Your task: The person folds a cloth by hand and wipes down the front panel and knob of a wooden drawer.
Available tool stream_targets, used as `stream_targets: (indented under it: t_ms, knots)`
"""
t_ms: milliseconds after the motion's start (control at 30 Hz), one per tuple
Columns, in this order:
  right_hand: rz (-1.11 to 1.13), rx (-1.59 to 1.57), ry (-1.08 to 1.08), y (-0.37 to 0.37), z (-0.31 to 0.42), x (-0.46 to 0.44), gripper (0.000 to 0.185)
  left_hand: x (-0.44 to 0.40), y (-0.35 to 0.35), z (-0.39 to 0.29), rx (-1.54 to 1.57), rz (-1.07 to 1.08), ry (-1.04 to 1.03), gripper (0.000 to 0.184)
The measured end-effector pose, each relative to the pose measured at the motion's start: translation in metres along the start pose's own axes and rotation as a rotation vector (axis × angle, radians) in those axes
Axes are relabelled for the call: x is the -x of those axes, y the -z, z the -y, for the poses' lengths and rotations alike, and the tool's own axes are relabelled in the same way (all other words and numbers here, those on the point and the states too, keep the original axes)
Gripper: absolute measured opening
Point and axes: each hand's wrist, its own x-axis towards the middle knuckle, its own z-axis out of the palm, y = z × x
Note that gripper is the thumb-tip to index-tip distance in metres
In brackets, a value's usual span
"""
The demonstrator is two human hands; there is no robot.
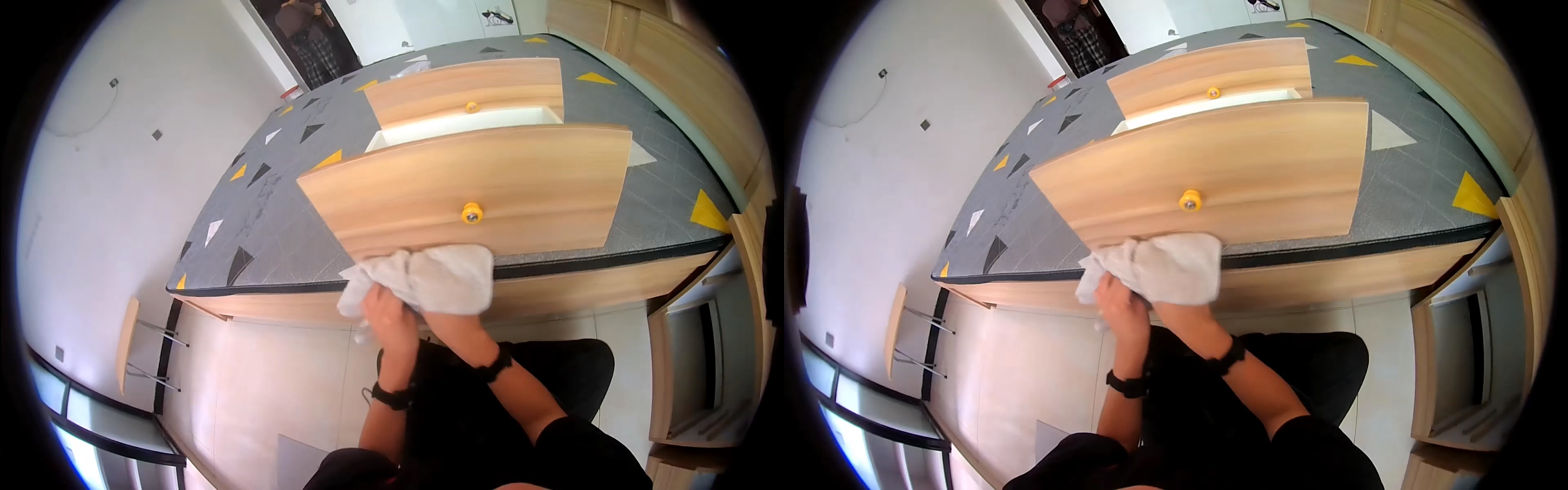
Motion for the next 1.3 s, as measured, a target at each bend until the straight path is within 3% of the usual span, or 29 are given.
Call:
stream_targets:
  t_ms: [100,167,233,300,400,433,633,733,867,1000,1067,1133,1300]
  knots:
    - [0.119,0.166,-0.172,0.035,-0.048,0.026,0.034,0.005,-0.014,-0.044,0.137,0.125,-0.152,0.021]
    - [-0.172,0.341,-0.023,0.066,-0.075,0.029,0.032,0.001,-0.030,-0.083,0.254,0.182,-0.253,0.015]
    - [-0.187,0.533,-0.144,0.096,-0.115,0.051,0.032,-0.004,-0.049,-0.126,0.402,0.192,-0.337,0.012]
    - [-0.410,0.175,-0.491,0.122,-0.153,0.063,0.033,-0.009,-0.069,-0.165,0.497,0.148,-0.386,0.013]
    - [-0.475,-0.010,-0.561,0.160,-0.141,0.037,0.033,-0.014,-0.083,-0.197,0.580,-0.005,-0.446,0.017]
    - [-0.522,0.146,-0.560,0.155,-0.151,0.046,0.032,-0.014,-0.081,-0.197,0.590,0.046,-0.424,0.019]
    - [-0.485,0.191,-0.493,0.144,-0.138,0.042,0.032,-0.011,-0.081,-0.189,0.628,0.109,-0.395,0.017]
    - [-0.488,0.220,-0.400,0.144,-0.122,0.028,0.031,-0.012,-0.084,-0.188,0.602,0.077,-0.381,0.014]
    - [-0.469,0.168,-0.429,0.138,-0.126,0.030,0.030,-0.014,-0.087,-0.183,0.554,-0.050,-0.410,0.011]
    - [-0.435,0.071,-0.515,0.111,-0.112,0.034,0.033,-0.011,-0.072,-0.147,0.586,-0.022,-0.360,0.009]
    - [-0.373,0.169,-0.345,0.094,-0.097,0.026,0.035,-0.012,-0.069,-0.127,0.549,-0.024,-0.330,0.008]
    - [-0.305,0.260,-0.367,0.076,-0.072,0.026,0.038,-0.012,-0.059,-0.100,0.528,-0.133,-0.282,0.005]
    - [-0.102,0.495,-0.223,0.018,-0.035,0.016,0.039,-0.011,-0.034,-0.029,0.450,-0.168,-0.208,0.005]
